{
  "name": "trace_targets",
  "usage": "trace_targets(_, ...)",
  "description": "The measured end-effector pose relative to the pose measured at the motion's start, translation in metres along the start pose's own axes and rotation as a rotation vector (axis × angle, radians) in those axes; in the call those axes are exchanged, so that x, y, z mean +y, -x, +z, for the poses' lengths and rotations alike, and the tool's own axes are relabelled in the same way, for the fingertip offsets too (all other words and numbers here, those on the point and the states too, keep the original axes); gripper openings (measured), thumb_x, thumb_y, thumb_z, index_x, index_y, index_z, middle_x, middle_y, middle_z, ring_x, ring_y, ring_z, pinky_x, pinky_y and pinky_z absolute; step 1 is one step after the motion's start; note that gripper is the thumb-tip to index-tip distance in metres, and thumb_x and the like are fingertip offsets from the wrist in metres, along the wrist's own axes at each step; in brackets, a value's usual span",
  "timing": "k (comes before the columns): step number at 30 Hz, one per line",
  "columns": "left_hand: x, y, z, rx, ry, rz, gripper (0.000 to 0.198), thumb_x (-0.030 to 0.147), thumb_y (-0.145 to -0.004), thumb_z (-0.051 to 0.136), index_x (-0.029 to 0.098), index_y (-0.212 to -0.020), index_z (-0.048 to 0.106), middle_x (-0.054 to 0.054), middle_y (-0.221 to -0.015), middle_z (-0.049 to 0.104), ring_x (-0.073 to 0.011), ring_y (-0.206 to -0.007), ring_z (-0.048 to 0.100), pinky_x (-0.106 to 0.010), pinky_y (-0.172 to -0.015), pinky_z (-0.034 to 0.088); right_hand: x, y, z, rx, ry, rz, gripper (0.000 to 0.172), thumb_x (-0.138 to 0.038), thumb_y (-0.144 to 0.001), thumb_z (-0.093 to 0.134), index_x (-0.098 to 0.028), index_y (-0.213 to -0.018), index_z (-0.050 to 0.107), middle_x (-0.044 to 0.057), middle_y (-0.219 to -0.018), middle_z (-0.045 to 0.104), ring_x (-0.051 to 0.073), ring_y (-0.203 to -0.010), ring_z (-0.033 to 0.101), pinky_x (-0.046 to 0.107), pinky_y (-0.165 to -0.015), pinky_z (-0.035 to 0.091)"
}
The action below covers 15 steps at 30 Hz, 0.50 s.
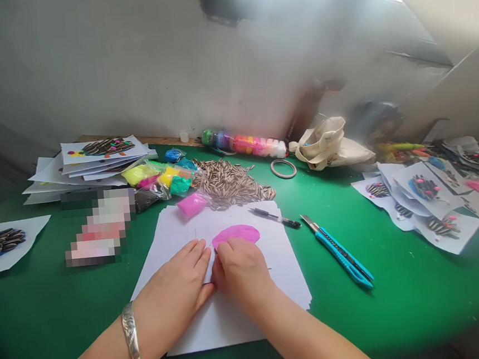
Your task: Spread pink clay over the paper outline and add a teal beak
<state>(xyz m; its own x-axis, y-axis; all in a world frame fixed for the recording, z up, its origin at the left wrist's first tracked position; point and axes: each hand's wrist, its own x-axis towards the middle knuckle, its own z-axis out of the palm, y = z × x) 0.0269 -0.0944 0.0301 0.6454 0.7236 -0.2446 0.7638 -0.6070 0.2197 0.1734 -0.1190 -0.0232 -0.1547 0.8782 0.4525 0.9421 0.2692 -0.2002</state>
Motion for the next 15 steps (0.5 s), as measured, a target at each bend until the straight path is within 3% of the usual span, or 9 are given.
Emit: trace_targets(15,0.0003,0.0005,0.0012,0.004,0.011,0.004,0.054,0.018,-0.084,0.060,0.002,-0.135,0.052,-0.024,-0.144,0.047,-0.0353,-0.136,0.041,-0.049,-0.113,0.035,0.0031,0.0030,-0.0021,-0.045,-0.027,0.014,0.023,-0.012,-0.083,0.045,-0.020,-0.061,0.049,0.000,-0.058,0.049,0.013,-0.054,0.036,0.029,-0.053,0.022)
